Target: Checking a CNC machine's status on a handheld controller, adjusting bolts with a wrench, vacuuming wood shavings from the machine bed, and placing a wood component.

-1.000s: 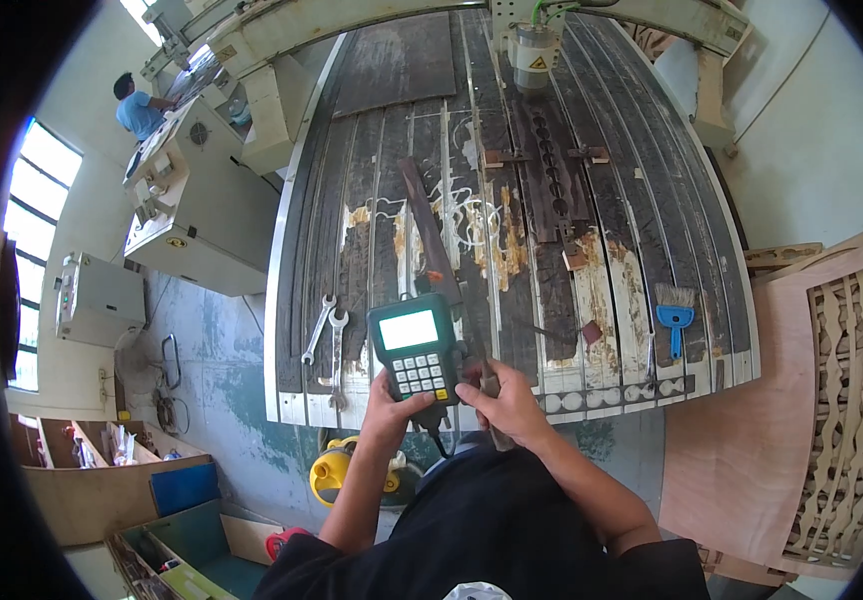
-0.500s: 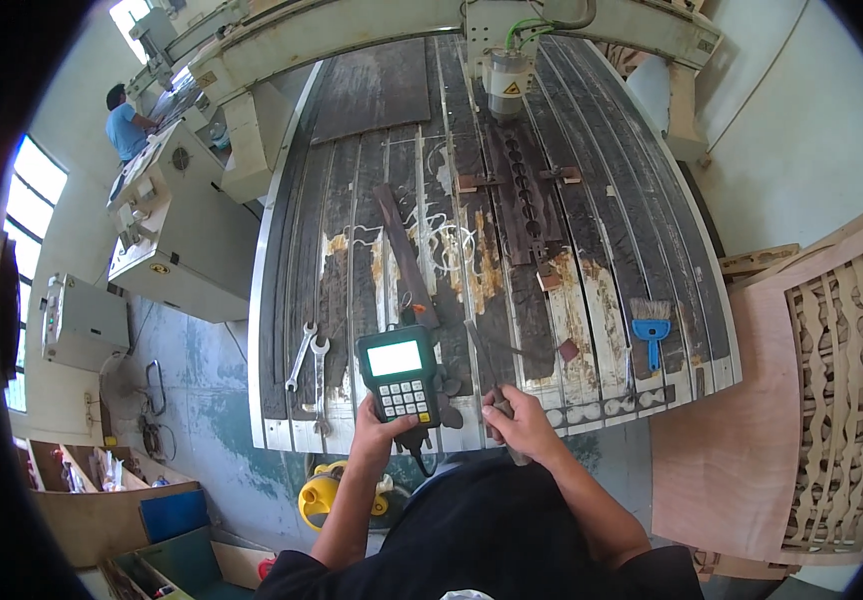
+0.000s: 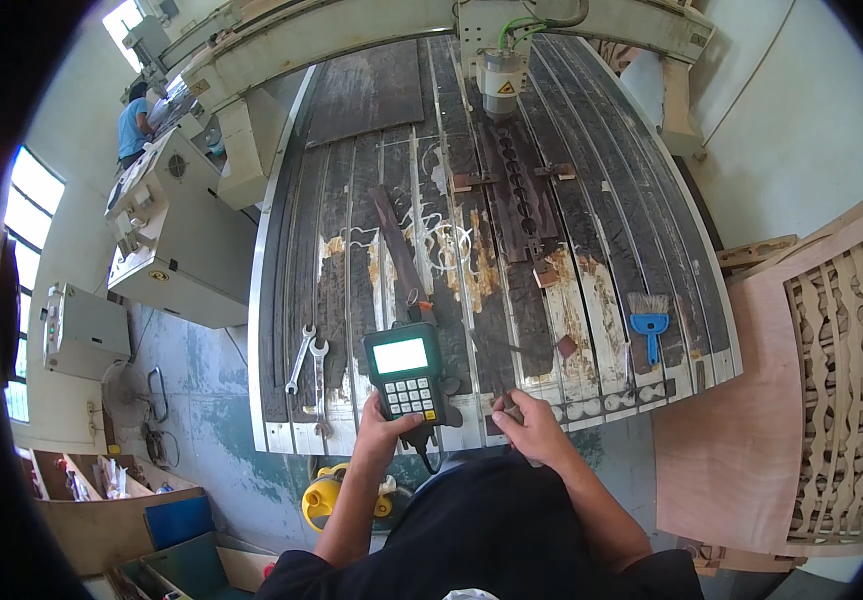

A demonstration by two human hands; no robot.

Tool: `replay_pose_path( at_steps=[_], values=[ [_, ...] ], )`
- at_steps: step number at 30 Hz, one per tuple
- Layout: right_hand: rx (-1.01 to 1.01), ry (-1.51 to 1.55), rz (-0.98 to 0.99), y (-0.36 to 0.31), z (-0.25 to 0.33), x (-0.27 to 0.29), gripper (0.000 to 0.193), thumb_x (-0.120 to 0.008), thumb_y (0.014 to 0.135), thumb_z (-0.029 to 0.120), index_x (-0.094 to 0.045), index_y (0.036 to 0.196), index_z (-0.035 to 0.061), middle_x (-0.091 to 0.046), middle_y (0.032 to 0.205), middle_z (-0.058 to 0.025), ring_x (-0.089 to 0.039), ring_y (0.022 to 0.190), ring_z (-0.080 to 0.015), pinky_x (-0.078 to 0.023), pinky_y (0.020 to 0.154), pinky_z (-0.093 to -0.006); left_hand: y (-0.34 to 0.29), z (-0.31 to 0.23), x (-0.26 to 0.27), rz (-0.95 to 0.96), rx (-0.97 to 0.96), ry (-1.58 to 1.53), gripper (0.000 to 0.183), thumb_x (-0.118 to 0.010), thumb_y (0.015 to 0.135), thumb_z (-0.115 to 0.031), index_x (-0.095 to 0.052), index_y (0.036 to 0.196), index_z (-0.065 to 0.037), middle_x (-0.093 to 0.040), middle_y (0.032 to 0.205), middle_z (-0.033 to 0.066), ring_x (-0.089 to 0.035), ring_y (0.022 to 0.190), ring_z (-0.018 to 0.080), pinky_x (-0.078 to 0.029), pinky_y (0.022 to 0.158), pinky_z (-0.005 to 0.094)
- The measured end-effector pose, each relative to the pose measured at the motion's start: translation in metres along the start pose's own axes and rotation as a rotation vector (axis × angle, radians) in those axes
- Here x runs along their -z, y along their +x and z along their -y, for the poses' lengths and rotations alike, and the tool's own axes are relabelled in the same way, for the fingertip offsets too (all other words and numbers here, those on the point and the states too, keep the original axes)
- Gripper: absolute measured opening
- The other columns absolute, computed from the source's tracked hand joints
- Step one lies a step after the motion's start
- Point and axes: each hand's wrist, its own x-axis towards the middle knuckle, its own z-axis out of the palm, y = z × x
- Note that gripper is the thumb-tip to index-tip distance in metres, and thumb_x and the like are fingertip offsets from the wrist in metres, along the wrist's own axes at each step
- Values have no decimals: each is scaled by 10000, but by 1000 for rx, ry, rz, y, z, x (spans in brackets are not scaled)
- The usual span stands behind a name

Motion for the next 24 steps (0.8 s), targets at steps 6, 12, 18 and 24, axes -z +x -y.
replay_pose_path(
  at_steps=[6,12,18,24],
  values=[
    [3,37,-36,-2,-6,1,126,-619,930,123,-577,936,4,-581,676,-12,-529,525,-66,-430,487,-241,3,4,2,16,-16,8,505,-776,714,34,-501,1136,-7,-681,990,115,-699,859,200,-588,797,343],
    [-9,56,-35,-4,-11,2,130,-614,934,124,-560,942,6,-585,693,-16,-530,531,-62,-424,481,-235,1,-1,-1,-3,11,22,505,-785,713,32,-507,1133,-7,-686,990,108,-697,872,195,-586,800,342],
    [-17,64,-48,-4,-10,0,125,-614,933,120,-556,945,10,-577,686,-12,-524,536,-59,-425,476,-231,5,7,4,-18,-42,12,489,-760,709,26,-527,1138,7,-688,986,114,-697,862,196,-568,821,329],
    [-10,79,-65,-5,-12,3,125,-615,933,120,-555,942,11,-570,682,-9,-527,539,-61,-428,475,-231,7,7,3,22,-23,-13,505,-774,716,47,-516,1147,-6,-683,1000,103,-691,882,183,-575,824,331]
  ],
)
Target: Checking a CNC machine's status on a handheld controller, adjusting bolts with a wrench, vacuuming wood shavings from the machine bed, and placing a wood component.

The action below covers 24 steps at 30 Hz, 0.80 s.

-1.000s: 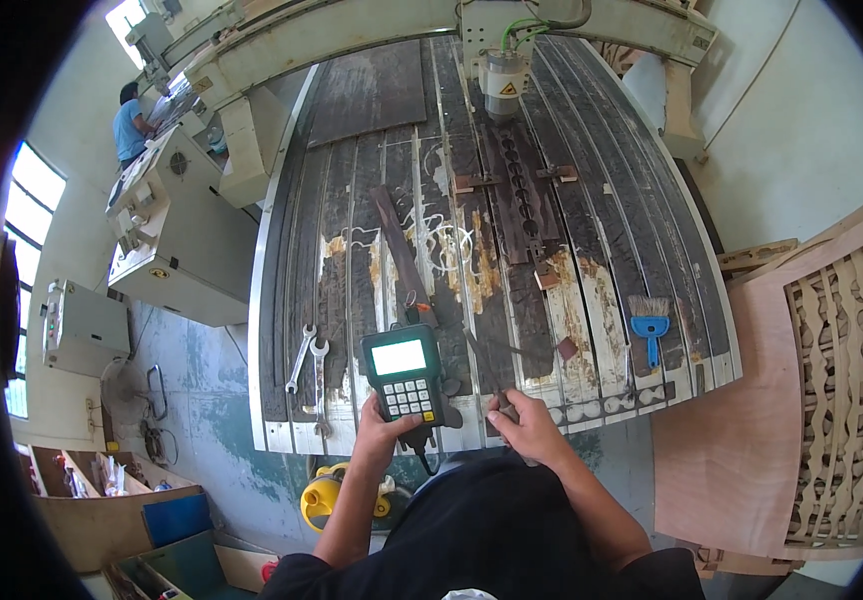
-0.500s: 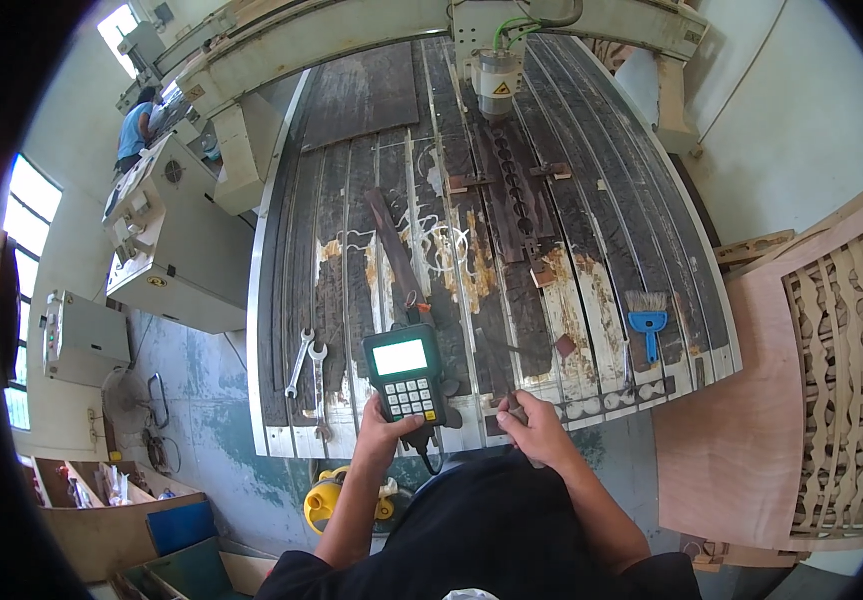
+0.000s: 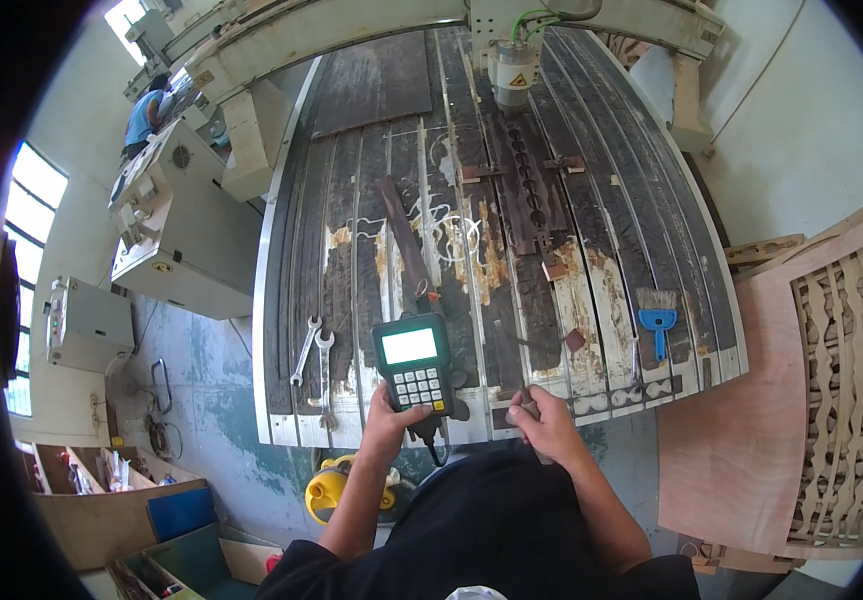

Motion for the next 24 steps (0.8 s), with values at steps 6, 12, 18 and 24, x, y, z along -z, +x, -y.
replay_pose_path(
  at_steps=[6,12,18,24],
  values=[
    [11,-48,2,1,0,-2,123,-615,929,117,-562,948,8,-574,675,-11,-522,528,-64,-430,476,-236,-4,-3,-5,-17,0,11,502,-775,715,47,-516,1141,-11,-685,989,99,-693,871,183,-576,818,331],
    [24,-21,-4,-2,-1,-2,119,-611,932,117,-560,948,11,-569,655,-8,-523,523,-66,-426,475,-240,-5,-2,-6,-18,-10,29,507,-779,712,41,-514,1140,-12,-683,991,99,-692,877,181,-575,820,330],
    [10,-14,6,-4,-1,-3,110,-606,934,107,-551,933,12,-557,639,-7,-514,515,-65,-415,469,-240,-6,-3,-10,-11,-3,40,510,-781,711,36,-515,1144,-11,-682,999,100,-691,880,181,-576,823,333],
    [24,-25,-5,-5,2,-3,106,-606,934,104,-552,916,15,-548,630,-3,-506,503,-65,-411,465,-242,-4,-5,-14,16,-5,57,510,-780,716,31,-508,1146,-10,-683,997,109,-696,874,187,-583,810,335]
  ],
)
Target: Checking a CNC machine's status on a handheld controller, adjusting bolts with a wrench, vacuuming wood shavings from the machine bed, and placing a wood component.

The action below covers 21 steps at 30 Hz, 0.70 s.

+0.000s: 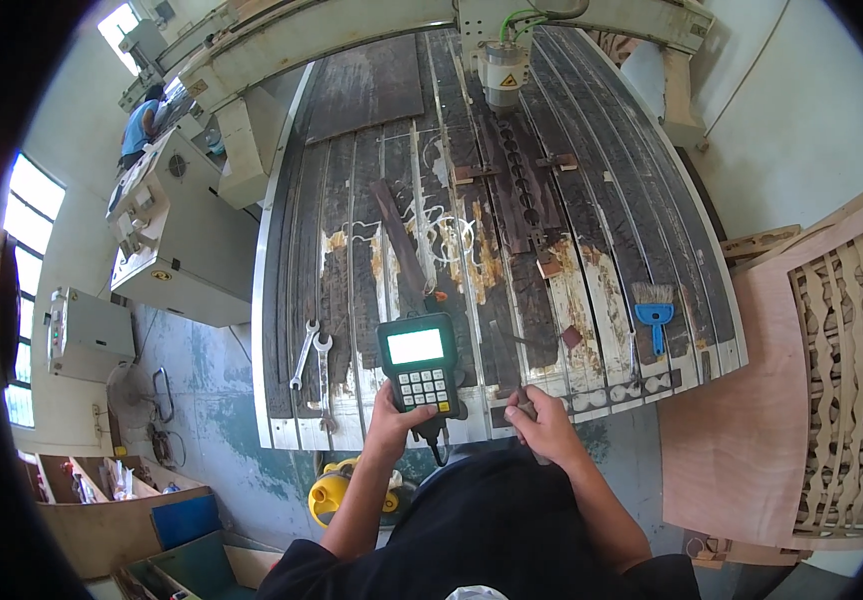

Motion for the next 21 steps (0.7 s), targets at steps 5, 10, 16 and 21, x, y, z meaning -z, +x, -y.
replay_pose_path(
  at_steps=[5,10,16,21],
  values=[
    [-4,-5,-11,-1,0,1,116,-605,936,111,-552,914,11,-551,636,-3,-510,506,-65,-410,465,-241,2,5,2,-2,11,14,515,-781,715,31,-503,1147,-4,-681,993,115,-700,863,197,-588,800,339],
    [-4,13,-9,0,0,1,127,-604,941,123,-550,926,9,-560,659,-6,-514,511,-64,-414,468,-237,0,0,-1,-23,11,10,507,-778,714,42,-501,1136,-2,-679,991,119,-700,861,205,-591,796,344],
    [-14,6,2,1,2,2,132,-603,945,127,-547,941,8,-563,672,-9,-517,518,-63,-417,470,-231,0,-3,-3,-18,15,15,508,-776,712,47,-500,1135,1,-679,990,119,-699,867,201,-590,804,342],
    [-3,35,-6,1,-2,3,132,-606,942,128,-549,938,9,-566,671,-8,-519,518,-65,-418,469,-233,2,-1,-4,-8,9,10,508,-775,711,51,-500,1135,3,-680,988,119,-701,862,202,-593,798,340]
  ],
)
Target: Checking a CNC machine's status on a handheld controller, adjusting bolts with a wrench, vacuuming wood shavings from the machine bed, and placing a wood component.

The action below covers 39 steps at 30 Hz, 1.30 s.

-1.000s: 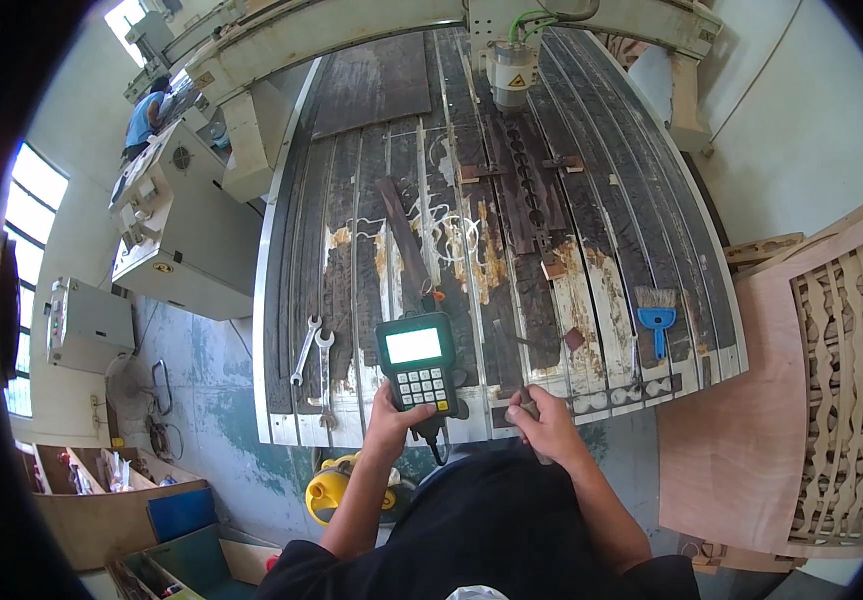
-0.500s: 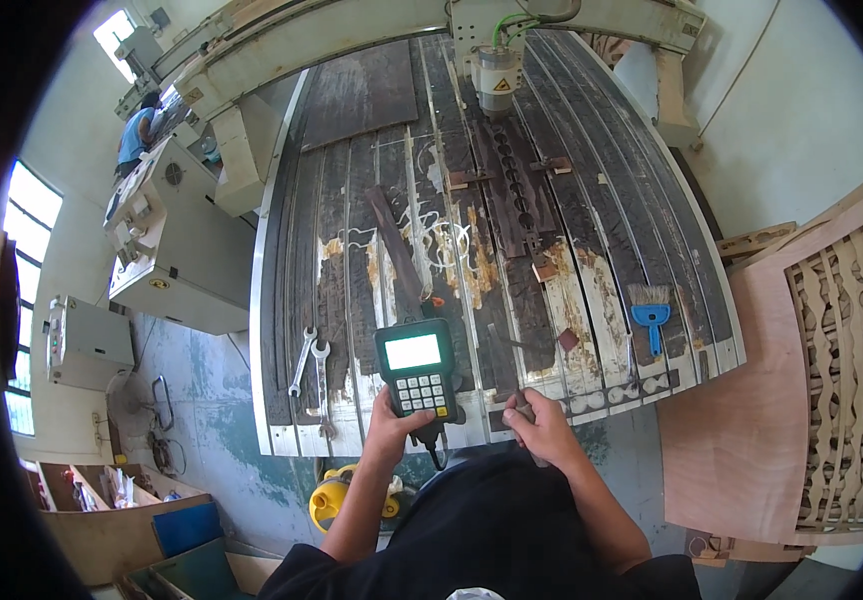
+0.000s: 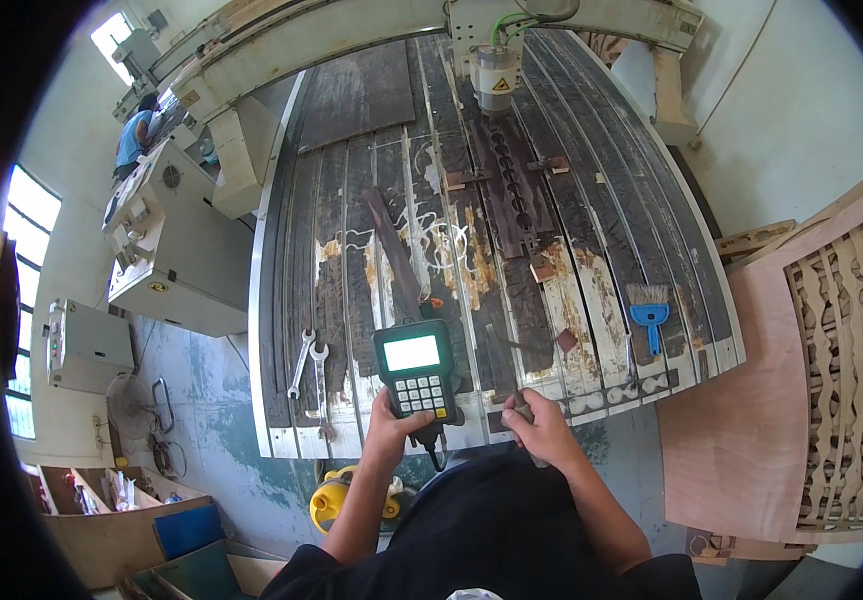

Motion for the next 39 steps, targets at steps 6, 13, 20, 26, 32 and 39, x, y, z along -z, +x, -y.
replay_pose_path(
  at_steps=[6,13,20,26,32,39],
  values=[
    [-4,6,-27,0,-1,1,122,-605,939,119,-556,930,7,-572,673,-10,-527,529,-63,-417,466,-233,3,1,-1,21,-2,-8,495,-776,717,44,-500,1126,3,-682,986,122,-701,854,200,-593,785,329],
    [-7,19,-27,-1,1,4,117,-608,936,110,-558,935,5,-570,675,-7,-524,531,-60,-417,463,-235,5,3,-1,19,7,16,489,-778,720,44,-503,1122,2,-682,985,126,-699,861,197,-587,797,331],
    [-12,0,-13,0,3,6,122,-608,938,112,-560,924,1,-560,669,-8,-522,525,-64,-418,459,-238,4,0,-4,17,-1,-3,497,-770,723,55,-497,1135,0,-679,997,128,-700,874,205,-589,804,338],
    [-14,-18,-9,-1,4,6,124,-610,936,113,-559,923,1,-559,660,-10,-521,524,-67,-424,464,-238,5,1,-5,16,9,-9,506,-765,720,65,-488,1139,-1,-678,1000,132,-702,886,219,-595,806,349],
    [-8,2,-16,-2,5,7,118,-608,936,108,-559,927,1,-556,661,-10,-521,529,-64,-424,465,-238,8,6,-3,24,-12,-8,501,-766,716,64,-492,1130,-1,-679,998,131,-702,876,213,-595,811,346],
    [-10,-19,-30,-4,4,9,114,-607,936,110,-559,929,6,-546,628,-5,-513,509,-64,-420,461,-240,7,4,-6,21,5,-11,502,-766,712,67,-495,1130,-3,-679,996,123,-700,874,207,-594,818,345]
  ],
)
